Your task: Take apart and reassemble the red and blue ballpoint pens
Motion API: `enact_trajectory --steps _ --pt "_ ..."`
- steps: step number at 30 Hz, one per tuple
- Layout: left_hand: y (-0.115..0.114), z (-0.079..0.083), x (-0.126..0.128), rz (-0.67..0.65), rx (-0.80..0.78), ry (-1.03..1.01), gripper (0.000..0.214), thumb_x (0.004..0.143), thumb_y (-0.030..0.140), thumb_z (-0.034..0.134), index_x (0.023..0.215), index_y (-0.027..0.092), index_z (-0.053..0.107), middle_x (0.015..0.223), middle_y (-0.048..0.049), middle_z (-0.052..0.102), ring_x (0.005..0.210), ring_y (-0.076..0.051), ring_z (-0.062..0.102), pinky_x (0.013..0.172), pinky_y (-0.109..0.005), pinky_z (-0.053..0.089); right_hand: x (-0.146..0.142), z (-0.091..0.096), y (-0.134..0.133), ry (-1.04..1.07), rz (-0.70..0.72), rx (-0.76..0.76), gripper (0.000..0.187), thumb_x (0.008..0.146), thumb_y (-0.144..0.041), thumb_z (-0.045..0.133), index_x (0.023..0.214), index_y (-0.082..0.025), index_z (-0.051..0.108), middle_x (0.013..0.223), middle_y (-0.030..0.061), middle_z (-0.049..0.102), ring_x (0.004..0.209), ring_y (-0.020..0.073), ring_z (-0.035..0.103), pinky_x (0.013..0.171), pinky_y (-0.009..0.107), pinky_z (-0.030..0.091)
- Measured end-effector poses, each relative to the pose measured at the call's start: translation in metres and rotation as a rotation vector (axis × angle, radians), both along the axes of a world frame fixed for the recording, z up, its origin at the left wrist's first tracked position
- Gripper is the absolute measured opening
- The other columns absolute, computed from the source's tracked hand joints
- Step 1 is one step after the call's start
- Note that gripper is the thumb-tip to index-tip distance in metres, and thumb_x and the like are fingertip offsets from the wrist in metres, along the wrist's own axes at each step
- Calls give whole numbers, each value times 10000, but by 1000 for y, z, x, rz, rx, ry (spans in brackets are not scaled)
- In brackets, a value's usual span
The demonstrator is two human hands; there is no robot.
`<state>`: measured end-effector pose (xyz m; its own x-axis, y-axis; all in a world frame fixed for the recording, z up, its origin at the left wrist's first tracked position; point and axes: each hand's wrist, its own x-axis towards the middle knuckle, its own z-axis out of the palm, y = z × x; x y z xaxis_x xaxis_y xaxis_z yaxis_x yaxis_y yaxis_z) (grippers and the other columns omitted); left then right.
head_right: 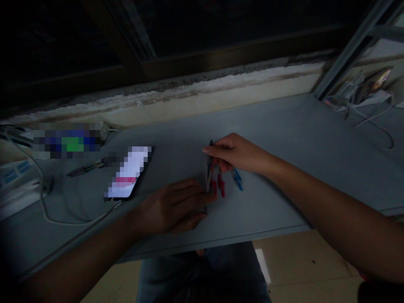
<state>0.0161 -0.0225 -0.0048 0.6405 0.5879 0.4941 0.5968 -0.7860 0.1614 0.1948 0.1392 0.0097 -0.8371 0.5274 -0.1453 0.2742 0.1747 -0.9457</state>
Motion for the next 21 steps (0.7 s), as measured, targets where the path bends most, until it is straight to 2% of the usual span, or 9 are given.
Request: enact_trajectory --steps 3,8,13,21 --pt "0 0 0 23 -5 8 235 1036 197 538 1230 93 618 998 -103 757 924 -204 717 829 -353 656 1 0 2 8 10 7 505 907 -604 632 636 -179 595 503 -23 571 452 83 505 485 234 380" --pt "1 -1 1 28 31 30 166 1000 95 569 1144 82 650 925 -72 753 843 -186 709 767 -323 644 1 -2 1 4 16 9 481 915 -583 638 655 -180 602 508 -29 565 458 85 502 485 234 369" --pt "2 0 2 0 -1 6 180 1015 152 572 1155 80 658 959 -82 763 870 -188 701 795 -327 643 2 -2 1 -24 50 16 502 917 -608 619 659 -177 603 512 -24 574 452 86 506 475 232 381" --pt "0 -1 2 30 -10 19 177 976 78 575 1131 106 656 890 -60 740 821 -184 689 741 -319 630 1 -1 0 -14 39 8 501 925 -597 621 681 -160 620 505 -24 575 423 74 480 442 219 371"
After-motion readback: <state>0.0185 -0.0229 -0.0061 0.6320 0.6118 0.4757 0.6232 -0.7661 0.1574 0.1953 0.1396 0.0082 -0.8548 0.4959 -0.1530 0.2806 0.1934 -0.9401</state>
